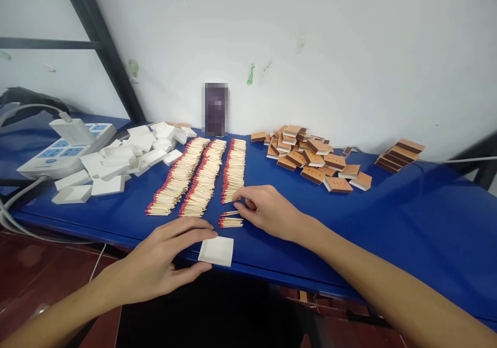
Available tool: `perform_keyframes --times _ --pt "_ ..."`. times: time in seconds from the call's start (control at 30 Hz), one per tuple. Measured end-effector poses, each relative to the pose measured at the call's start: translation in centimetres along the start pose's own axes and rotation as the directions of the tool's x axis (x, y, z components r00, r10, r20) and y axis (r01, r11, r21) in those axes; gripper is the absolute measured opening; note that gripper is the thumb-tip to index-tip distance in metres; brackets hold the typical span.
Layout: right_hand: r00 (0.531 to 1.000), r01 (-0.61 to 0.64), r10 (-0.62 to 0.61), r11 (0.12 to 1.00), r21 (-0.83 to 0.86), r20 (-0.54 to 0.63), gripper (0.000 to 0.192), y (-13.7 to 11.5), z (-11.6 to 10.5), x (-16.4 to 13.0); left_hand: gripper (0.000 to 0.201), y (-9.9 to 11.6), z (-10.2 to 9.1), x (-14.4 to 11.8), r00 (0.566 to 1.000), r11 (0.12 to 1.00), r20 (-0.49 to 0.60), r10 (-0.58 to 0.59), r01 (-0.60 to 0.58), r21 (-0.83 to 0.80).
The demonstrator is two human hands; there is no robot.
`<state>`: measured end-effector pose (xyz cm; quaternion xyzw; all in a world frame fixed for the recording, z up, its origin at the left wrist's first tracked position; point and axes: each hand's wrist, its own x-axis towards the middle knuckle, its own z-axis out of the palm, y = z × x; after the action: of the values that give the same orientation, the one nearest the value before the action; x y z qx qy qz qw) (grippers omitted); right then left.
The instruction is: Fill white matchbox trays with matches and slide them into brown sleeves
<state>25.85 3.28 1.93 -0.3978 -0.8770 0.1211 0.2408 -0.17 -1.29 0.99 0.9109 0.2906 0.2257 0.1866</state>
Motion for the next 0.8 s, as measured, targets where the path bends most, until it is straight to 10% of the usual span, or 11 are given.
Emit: perform_keyframes --times 0.8 --pt "0.983 -0.127 0.115 0.989 0.078 0.143 0.015 -0.9 -1.0 0.2 0.034 0.0 0.0 0.0 1.000 1.000 0.016 -0.010 0.010 -0.017"
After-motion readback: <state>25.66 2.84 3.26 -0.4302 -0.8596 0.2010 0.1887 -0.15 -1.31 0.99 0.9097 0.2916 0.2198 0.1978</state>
